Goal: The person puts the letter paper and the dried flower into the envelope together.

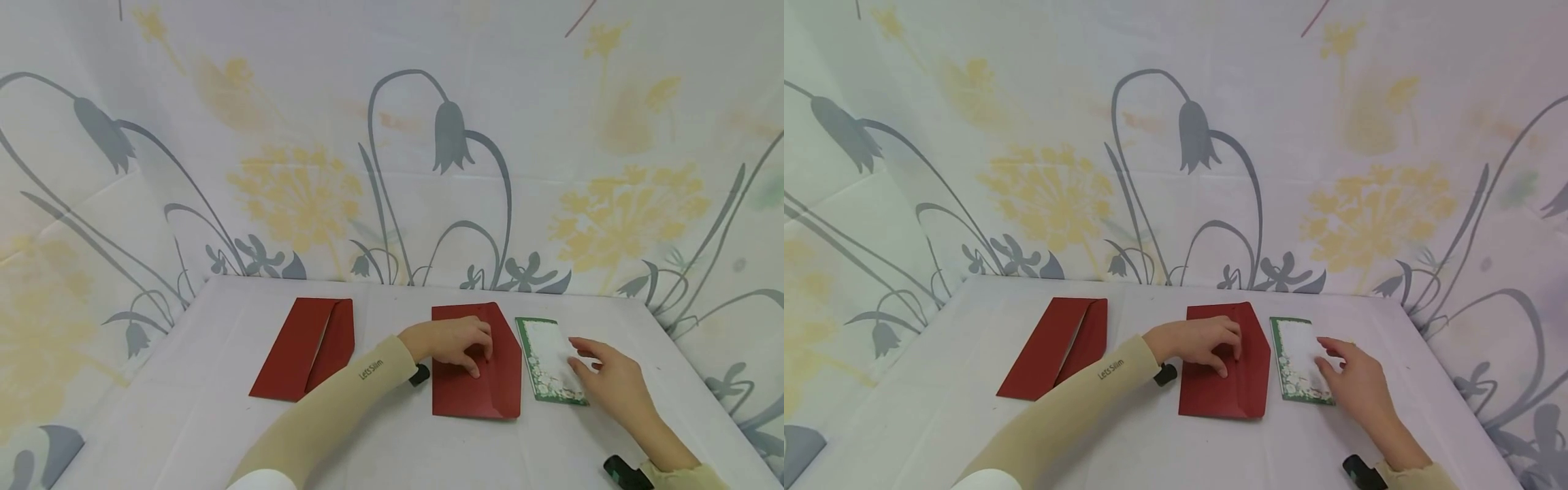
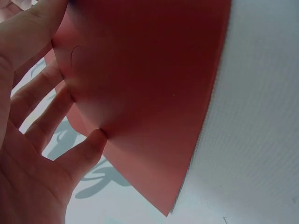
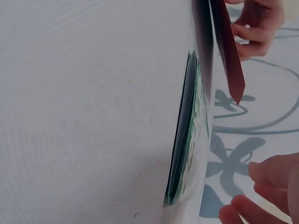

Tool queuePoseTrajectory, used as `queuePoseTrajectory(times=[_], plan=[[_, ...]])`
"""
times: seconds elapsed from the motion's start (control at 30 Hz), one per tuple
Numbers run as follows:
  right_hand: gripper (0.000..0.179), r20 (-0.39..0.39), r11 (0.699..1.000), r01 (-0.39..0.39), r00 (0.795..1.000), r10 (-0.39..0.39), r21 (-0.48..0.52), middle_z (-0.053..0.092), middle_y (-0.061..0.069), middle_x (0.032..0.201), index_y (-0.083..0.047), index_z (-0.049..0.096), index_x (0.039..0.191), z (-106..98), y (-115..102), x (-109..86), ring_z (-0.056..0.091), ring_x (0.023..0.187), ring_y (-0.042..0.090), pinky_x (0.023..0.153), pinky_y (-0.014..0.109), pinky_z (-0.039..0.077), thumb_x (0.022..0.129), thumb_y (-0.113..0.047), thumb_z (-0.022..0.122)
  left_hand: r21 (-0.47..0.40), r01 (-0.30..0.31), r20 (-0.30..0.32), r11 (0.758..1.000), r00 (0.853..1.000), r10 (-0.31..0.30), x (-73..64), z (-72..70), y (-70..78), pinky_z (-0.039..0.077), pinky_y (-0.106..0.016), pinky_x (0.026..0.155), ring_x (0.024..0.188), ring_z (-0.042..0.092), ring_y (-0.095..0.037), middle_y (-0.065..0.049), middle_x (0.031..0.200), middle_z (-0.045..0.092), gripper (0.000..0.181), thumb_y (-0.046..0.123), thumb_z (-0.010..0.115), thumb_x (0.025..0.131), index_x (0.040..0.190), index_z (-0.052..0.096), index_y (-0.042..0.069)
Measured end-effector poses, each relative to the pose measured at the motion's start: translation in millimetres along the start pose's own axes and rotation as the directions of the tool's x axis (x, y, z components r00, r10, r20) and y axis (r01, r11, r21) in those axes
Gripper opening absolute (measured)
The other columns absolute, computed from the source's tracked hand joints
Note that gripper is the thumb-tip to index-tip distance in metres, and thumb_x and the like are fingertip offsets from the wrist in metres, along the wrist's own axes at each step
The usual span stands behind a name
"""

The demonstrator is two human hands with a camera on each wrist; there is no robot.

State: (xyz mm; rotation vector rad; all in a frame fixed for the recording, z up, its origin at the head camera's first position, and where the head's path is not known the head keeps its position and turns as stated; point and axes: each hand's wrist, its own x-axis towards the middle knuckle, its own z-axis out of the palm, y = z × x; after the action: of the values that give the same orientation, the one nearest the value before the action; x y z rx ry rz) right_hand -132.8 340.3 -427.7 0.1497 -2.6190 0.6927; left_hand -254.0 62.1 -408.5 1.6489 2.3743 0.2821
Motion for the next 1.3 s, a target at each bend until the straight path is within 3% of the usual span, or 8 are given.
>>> queuePoseTrajectory(times=[0.17, 0.33, 0.47, 0.77, 1.1, 1.3], plan=[[0.040, 0.071, 0.993, -0.117, 0.991, 0.116, 0.002, 0.064, 0.032, 0.114, 0.006, 0.064, 0.122, 1, 8, -0.9, 0.066, 0.097, 0.045, 0.077, 0.053, 0.054, 0.088, -0.013, 0.076, 0.005, 0.013, 0.005, 1.000, 1.000, -0.013, -0.5, -0.3, 0.6, 0.036, -0.008, 0.087, 0.116, 0.042, -0.005, 0.011, 0.112, 0.055, 0.027, 0.036, 0.079, 0.085, 0.105, 0.067, 0.022], [0.047, 0.193, 0.980, -0.197, 0.962, 0.192, 0.003, 0.059, 0.037, 0.121, 0.008, 0.060, 0.126, 0, 11, 0.5, 0.065, 0.098, 0.049, 0.079, 0.056, 0.053, 0.090, -0.018, 0.075, 0.008, 0.023, 0.016, 1.000, 1.000, -0.024, -0.3, -0.9, 0.9, 0.036, -0.009, 0.088, 0.116, 0.041, -0.005, 0.013, 0.111, 0.055, 0.027, 0.036, 0.078, 0.086, 0.104, 0.064, 0.022], [0.051, 0.241, 0.973, -0.229, 0.944, 0.224, -0.005, 0.060, 0.036, 0.119, 0.007, 0.061, 0.125, -1, 12, 2.2, 0.065, 0.099, 0.049, 0.080, 0.057, 0.051, 0.087, -0.022, 0.077, 0.000, 0.040, 0.018, 0.999, 0.999, -0.041, -0.6, -1.8, 2.1, 0.037, -0.009, 0.086, 0.116, 0.040, -0.006, 0.014, 0.108, 0.056, 0.027, 0.036, 0.078, 0.086, 0.103, 0.063, 0.022], [0.053, 0.266, 0.965, -0.259, 0.929, 0.258, -0.033, 0.064, 0.033, 0.113, 0.008, 0.062, 0.120, 3, 8, 5.2, 0.063, 0.102, 0.049, 0.080, 0.058, 0.048, 0.084, -0.026, 0.080, 0.005, 0.059, 0.029, 0.998, 0.998, -0.059, -0.4, -2.6, 4.2, 0.038, -0.009, 0.084, 0.116, 0.040, -0.006, 0.014, 0.105, 0.056, 0.027, 0.036, 0.078, 0.086, 0.103, 0.062, 0.022], [0.055, 0.246, 0.967, -0.251, 0.935, 0.255, -0.048, 0.066, 0.030, 0.107, 0.008, 0.063, 0.117, 10, 6, 11.2, 0.064, 0.097, 0.044, 0.076, 0.055, 0.050, 0.081, -0.028, 0.083, -0.010, 0.049, 0.036, 0.999, 0.998, -0.048, 2.1, -0.8, 3.0, 0.038, -0.009, 0.083, 0.114, 0.040, -0.006, 0.014, 0.103, 0.057, 0.027, 0.036, 0.078, 0.086, 0.102, 0.062, 0.021], [0.049, 0.275, 0.958, -0.281, 0.918, 0.286, -0.059, 0.066, 0.026, 0.101, 0.007, 0.065, 0.110, 12, 5, 16.0, 0.063, 0.091, 0.039, 0.073, 0.050, 0.049, 0.078, -0.024, 0.084, -0.010, 0.050, 0.036, 0.999, 0.998, -0.050, 3.3, -0.4, 2.2, 0.037, -0.010, 0.084, 0.113, 0.041, -0.006, 0.015, 0.101, 0.057, 0.027, 0.036, 0.078, 0.086, 0.101, 0.062, 0.022]])
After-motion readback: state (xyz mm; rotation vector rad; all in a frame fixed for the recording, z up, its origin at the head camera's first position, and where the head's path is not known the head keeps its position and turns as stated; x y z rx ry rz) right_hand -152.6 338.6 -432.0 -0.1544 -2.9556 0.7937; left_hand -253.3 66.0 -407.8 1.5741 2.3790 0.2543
